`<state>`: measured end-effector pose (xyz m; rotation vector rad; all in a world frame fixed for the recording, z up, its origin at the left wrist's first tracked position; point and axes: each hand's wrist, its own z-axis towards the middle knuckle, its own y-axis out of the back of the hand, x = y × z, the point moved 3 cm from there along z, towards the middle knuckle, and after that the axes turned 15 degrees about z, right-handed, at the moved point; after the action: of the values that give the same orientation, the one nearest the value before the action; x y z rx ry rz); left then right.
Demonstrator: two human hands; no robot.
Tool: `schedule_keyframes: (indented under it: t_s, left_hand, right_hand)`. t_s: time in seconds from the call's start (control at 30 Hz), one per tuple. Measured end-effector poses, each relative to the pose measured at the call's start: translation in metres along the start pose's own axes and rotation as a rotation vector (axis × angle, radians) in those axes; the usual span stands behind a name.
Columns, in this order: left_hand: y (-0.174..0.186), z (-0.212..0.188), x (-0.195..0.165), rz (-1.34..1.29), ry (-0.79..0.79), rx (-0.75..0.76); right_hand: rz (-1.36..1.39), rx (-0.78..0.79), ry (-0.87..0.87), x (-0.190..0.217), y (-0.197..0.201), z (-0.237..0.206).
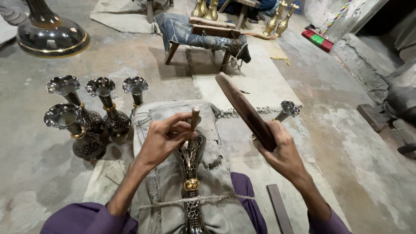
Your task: The person sits on the floor with a brass vase on a cloth pad on their lap. They hold a small chisel against the vase surface and strike it with a wooden mallet to engrave a decorative pattern, repositioning the chisel and rotating the vase as they work around it.
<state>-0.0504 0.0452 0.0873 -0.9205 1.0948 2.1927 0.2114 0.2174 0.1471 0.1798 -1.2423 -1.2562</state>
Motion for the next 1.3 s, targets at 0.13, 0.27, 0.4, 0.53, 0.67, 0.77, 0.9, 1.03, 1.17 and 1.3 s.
schedule_keyframes:
  t_s: [0.13, 0.27, 0.4, 0.53, 0.67, 0.77, 0.9, 1.03, 1.17, 1.3]
  left_hand:
    - [0.001, 0.006, -0.001, 0.008, 0.036, -0.001]
    - [0.002, 0.006, 0.0, -0.021, 0.026, 0.026]
    - [-0.002, 0.007, 0.006, 0.01, 0.037, 0.093]
    - [-0.002, 0.012, 0.005, 0.117, -0.065, 0.15]
    - [-0.005, 0.018, -0.004, 0.221, -0.158, 0.233]
    - [-0.004, 0.022, -0.011, 0.308, -0.214, 0.302]
    - [-0.001, 0.025, -0.016, 0.358, -0.24, 0.333]
    - [0.004, 0.023, -0.018, 0.299, -0.374, 0.248]
    - [-0.001, 0.021, -0.015, 0.309, -0.273, 0.238]
    - [0.001, 0.014, -0.015, 0.268, -0.21, 0.184]
  right_hand:
    - [-0.081, 0.152, -0.29, -0.022, -0.006, -0.01]
    - [-0.183, 0.252, -0.134, -0.021, -0.011, -0.013]
    - [-0.163, 0.175, -0.056, -0.011, -0.011, -0.014]
    - [-0.314, 0.391, -0.312, -0.01, -0.016, -0.018]
    - [-0.398, 0.361, -0.155, -0.005, -0.017, -0.019]
    - [-0.433, 0.317, -0.207, -0.01, -0.013, -0.022]
    - [-0.081, -0.077, 0.086, -0.004, 0.004, -0.024]
    - [-0.035, -0.062, 0.076, -0.005, 0.009, -0.023]
    - [-0.131, -0.063, 0.107, -0.003, 0.005, -0.016]
    - [-0.27, 0.021, -0.022, 0.0, 0.005, -0.006]
